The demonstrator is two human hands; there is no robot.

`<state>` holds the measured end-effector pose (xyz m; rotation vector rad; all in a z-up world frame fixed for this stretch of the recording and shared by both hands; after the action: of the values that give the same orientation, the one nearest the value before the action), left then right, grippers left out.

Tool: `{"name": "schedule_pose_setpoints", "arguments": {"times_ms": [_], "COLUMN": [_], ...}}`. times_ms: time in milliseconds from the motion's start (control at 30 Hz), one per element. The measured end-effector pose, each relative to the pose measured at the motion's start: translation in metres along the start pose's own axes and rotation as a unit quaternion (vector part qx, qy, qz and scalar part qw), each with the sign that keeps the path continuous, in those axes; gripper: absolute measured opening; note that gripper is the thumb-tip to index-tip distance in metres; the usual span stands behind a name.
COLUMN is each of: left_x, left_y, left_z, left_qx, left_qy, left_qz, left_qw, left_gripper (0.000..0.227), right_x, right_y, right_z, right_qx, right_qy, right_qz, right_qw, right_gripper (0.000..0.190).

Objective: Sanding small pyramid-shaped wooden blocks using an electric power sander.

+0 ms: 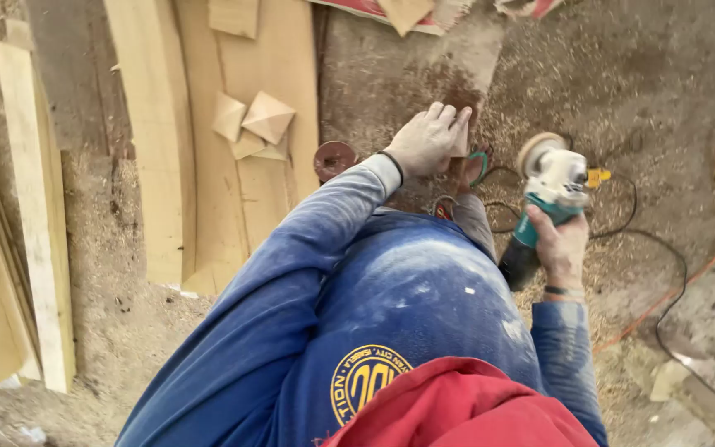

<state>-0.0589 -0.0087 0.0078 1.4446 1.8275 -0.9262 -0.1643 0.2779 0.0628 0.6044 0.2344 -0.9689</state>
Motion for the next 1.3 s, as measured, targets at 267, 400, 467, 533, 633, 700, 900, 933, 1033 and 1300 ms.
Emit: {"name": "schedule_pose_setpoints", "arguments": {"times_ms": [267,400,467,533,633,700,900,933,1033,1300], "left_x": [-0.111,-0.169,-0.183,-0.193,-0.203,-0.211,-0.181,-0.177,-0.167,-0.088], "left_y": [0.079,0.154,0.181,0.195,0.185,0.163,0.039,0.020,-0.036,-0.094], "left_z": [0.055,0.115,0.141,0.158,0.161,0.157,0.181,0.181,0.180,0.214], "left_qx": [-0.168,-0.333,-0.369,-0.398,-0.411,-0.395,-0.285,-0.279,-0.278,-0.112], "left_qy": [-0.007,-0.094,-0.132,-0.171,-0.213,-0.174,-0.049,-0.047,-0.045,-0.075], "left_qz": [-0.078,-0.150,-0.103,-0.056,-0.058,-0.125,-0.243,-0.243,-0.221,-0.133], "left_qw": [0.983,0.926,0.914,0.900,0.884,0.893,0.926,0.928,0.934,0.982], "left_gripper": [0.065,0.062,0.066,0.071,0.073,0.064,0.055,0.055,0.053,0.052], "right_x": [-0.018,-0.013,-0.008,-0.004,-0.007,-0.007,-0.024,-0.026,-0.034,-0.047], "right_y": [0.008,0.016,0.023,0.026,0.031,0.036,0.053,0.057,0.068,0.088], "right_z": [0.006,0.024,0.044,0.052,0.051,0.058,0.057,0.058,0.057,0.012], "right_qx": [-0.015,-0.017,-0.017,-0.019,-0.007,-0.016,-0.006,-0.008,-0.018,0.036], "right_qy": [-0.140,-0.201,-0.194,-0.190,-0.193,-0.206,-0.209,-0.210,-0.244,-0.295], "right_qz": [-0.027,-0.030,-0.026,-0.024,-0.038,-0.037,-0.098,-0.105,-0.125,-0.167], "right_qw": [0.990,0.979,0.981,0.981,0.981,0.978,0.973,0.972,0.961,0.940], "right_gripper": [0.061,0.062,0.061,0.060,0.060,0.062,0.067,0.067,0.068,0.055]}}
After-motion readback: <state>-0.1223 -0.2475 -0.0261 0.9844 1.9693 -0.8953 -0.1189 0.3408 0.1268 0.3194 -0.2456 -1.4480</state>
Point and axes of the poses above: each hand's wrist, its own y-axis away from the middle knuckle, its own x-axis out of the palm, z = x × y, the point moved 6 cm from there along -y, towards the middle knuckle, and after that the axes turned 1 degree about -z, right-handed, at the moved point
